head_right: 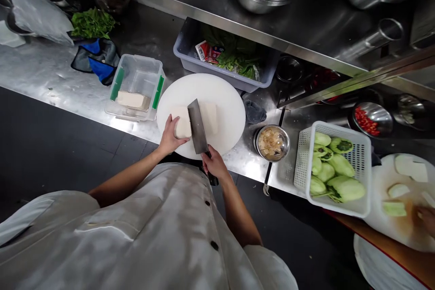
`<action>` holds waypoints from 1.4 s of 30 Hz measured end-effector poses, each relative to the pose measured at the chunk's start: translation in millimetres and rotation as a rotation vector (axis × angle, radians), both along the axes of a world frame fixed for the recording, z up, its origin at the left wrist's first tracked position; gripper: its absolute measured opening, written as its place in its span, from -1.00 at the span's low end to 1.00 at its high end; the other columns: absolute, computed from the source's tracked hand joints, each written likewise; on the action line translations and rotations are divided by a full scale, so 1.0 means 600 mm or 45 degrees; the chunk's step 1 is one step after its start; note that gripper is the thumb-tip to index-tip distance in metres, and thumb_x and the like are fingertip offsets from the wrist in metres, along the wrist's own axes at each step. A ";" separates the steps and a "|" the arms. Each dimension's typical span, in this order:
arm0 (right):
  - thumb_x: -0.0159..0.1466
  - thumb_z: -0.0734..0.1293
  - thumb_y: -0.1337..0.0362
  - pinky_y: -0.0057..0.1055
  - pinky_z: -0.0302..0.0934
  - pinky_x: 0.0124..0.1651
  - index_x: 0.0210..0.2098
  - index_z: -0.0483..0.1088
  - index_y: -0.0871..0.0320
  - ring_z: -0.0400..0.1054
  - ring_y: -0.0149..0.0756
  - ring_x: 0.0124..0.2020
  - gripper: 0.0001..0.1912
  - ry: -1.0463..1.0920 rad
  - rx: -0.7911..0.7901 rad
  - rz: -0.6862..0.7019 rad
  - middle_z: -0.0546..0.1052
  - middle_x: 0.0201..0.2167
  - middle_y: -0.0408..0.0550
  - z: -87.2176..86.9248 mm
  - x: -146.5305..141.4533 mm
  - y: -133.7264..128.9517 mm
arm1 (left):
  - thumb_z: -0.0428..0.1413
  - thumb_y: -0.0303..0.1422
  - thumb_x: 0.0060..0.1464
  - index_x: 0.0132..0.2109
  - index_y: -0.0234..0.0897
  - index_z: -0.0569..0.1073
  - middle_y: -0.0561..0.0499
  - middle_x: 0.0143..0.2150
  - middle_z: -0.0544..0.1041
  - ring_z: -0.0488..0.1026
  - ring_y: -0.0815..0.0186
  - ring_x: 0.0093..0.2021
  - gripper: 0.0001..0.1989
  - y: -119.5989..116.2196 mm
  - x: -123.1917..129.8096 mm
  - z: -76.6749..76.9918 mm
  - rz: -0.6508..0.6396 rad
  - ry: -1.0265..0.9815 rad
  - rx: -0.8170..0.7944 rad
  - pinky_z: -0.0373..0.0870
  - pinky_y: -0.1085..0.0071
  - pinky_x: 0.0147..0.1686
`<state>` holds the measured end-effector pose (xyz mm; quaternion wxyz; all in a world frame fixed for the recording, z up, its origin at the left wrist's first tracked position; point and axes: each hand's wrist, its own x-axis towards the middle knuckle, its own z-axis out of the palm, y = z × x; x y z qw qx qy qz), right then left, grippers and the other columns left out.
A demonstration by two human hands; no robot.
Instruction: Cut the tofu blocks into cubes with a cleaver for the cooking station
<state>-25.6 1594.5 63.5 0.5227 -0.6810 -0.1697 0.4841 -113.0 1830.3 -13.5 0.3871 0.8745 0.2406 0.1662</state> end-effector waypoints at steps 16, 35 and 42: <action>0.26 0.35 0.03 -0.52 0.15 -0.73 -0.22 0.15 0.03 0.13 -0.49 -0.78 -0.68 0.350 0.168 -0.153 0.33 -0.66 -0.45 -0.034 -0.022 0.062 | 0.06 0.02 0.34 0.41 -0.13 0.27 -0.21 0.48 0.20 0.13 0.07 0.50 -0.38 0.048 0.024 -0.028 0.251 -0.387 -0.269 0.13 0.08 0.47; 0.37 0.27 0.10 -0.55 0.12 -0.64 -0.24 0.23 0.05 0.17 -0.50 -0.76 -0.82 -0.251 -0.037 -0.384 0.30 -0.68 -0.42 0.106 0.045 0.063 | 0.19 -0.22 0.22 0.15 -0.24 0.45 -0.23 0.29 0.42 0.34 0.05 0.34 -0.60 0.208 0.175 0.013 0.215 -0.443 -0.128 0.39 0.10 0.28; 0.28 0.34 0.01 -0.50 0.15 -0.67 -0.28 0.20 0.05 0.17 -0.47 -0.75 -0.70 -0.112 -0.182 -0.562 0.32 -0.64 -0.40 0.041 0.044 -0.135 | 0.05 -0.15 0.32 0.35 -0.23 0.28 -0.26 0.40 0.33 0.33 0.03 0.37 -0.46 0.013 0.147 0.011 -0.230 -0.239 -0.419 0.39 0.01 0.29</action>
